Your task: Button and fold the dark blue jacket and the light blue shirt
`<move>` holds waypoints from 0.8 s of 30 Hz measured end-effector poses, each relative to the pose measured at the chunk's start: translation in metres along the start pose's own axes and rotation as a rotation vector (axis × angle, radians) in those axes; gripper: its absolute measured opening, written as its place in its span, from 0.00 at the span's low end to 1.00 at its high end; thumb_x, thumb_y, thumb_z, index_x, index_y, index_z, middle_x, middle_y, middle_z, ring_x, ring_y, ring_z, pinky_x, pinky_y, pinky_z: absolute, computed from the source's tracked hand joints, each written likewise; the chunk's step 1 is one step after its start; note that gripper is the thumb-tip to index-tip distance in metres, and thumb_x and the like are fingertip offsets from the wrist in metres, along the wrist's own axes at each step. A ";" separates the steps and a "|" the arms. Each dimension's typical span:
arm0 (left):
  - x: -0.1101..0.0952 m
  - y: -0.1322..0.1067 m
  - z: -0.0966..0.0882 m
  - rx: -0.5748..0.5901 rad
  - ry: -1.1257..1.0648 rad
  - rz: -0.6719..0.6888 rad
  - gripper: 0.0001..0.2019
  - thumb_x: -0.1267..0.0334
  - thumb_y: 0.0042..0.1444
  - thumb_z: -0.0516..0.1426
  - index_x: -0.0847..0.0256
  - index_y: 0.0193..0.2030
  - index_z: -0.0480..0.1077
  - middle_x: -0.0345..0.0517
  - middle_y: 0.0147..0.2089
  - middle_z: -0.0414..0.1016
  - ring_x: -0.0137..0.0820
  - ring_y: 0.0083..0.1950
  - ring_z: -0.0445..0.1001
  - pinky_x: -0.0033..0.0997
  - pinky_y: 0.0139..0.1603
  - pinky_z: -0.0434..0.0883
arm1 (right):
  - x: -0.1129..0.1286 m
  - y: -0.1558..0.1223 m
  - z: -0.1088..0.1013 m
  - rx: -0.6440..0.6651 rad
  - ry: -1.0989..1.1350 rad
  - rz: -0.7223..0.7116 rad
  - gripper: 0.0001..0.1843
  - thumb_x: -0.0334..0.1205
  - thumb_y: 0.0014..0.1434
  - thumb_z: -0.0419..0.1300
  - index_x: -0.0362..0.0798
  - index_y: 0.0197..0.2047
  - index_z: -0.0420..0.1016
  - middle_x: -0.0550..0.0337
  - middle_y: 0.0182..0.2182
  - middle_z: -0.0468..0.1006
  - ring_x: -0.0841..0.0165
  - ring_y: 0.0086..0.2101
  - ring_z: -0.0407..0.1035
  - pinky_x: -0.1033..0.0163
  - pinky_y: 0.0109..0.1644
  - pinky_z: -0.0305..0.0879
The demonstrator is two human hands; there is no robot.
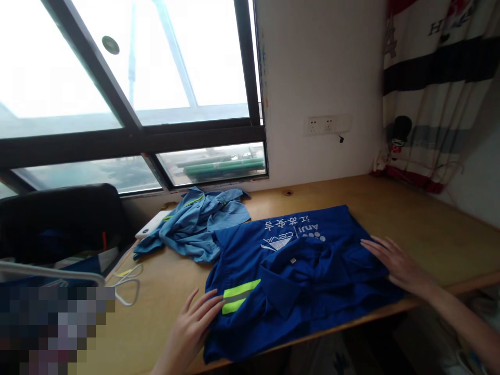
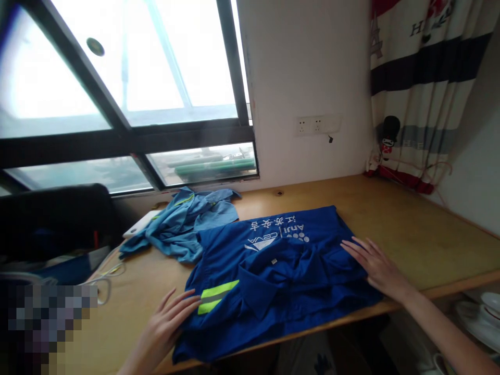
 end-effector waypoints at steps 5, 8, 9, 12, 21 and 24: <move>0.008 0.013 -0.032 -0.081 0.021 -0.108 0.18 0.73 0.49 0.49 0.55 0.46 0.68 0.42 0.45 0.74 0.35 0.52 0.68 0.46 0.62 0.48 | 0.021 0.025 -0.019 0.036 -0.048 -0.114 0.32 0.22 0.44 0.46 0.51 0.53 0.65 0.56 0.42 0.72 0.63 0.45 0.65 0.55 0.51 0.60; 0.010 0.003 -0.054 -0.192 0.061 -0.178 0.18 0.70 0.50 0.51 0.54 0.48 0.67 0.43 0.47 0.73 0.37 0.52 0.67 0.48 0.61 0.50 | 0.008 0.017 -0.045 -0.047 -0.048 -0.058 0.25 0.27 0.46 0.49 0.53 0.48 0.70 0.56 0.43 0.72 0.59 0.46 0.64 0.53 0.51 0.59; 0.008 -0.003 -0.055 -0.202 0.065 -0.177 0.18 0.69 0.49 0.51 0.53 0.47 0.67 0.43 0.47 0.73 0.38 0.52 0.68 0.48 0.60 0.52 | 0.002 0.009 -0.049 -0.065 -0.039 -0.035 0.24 0.28 0.46 0.50 0.54 0.47 0.71 0.57 0.44 0.72 0.58 0.46 0.64 0.53 0.52 0.59; -0.007 -0.021 -0.040 -0.143 0.061 -0.129 0.17 0.69 0.47 0.51 0.51 0.44 0.70 0.42 0.46 0.73 0.38 0.51 0.68 0.46 0.58 0.57 | -0.013 -0.023 -0.035 -0.029 0.007 0.045 0.24 0.28 0.44 0.50 0.56 0.43 0.73 0.59 0.44 0.72 0.57 0.48 0.63 0.53 0.53 0.58; -0.065 -0.031 0.007 -0.070 0.079 0.063 0.28 0.67 0.50 0.49 0.48 0.60 0.55 0.44 0.55 0.66 0.40 0.58 0.62 0.47 0.56 0.60 | 0.013 -0.050 0.011 0.328 0.294 0.157 0.47 0.43 0.36 0.62 0.58 0.61 0.51 0.60 0.61 0.50 0.52 0.60 0.41 0.48 0.61 0.43; -0.075 -0.014 0.013 0.015 0.009 0.159 0.23 0.63 0.52 0.51 0.45 0.57 0.59 0.39 0.55 0.66 0.37 0.56 0.64 0.41 0.57 0.60 | 0.036 -0.032 0.014 0.423 0.367 0.115 0.53 0.48 0.33 0.65 0.60 0.62 0.46 0.62 0.62 0.48 0.52 0.60 0.37 0.47 0.61 0.40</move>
Point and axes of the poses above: each hand's wrist, its own y-axis towards the middle knuckle, its own z-axis out of the palm, x = y × z, the point moved 8 cm from there along y, towards the middle knuckle
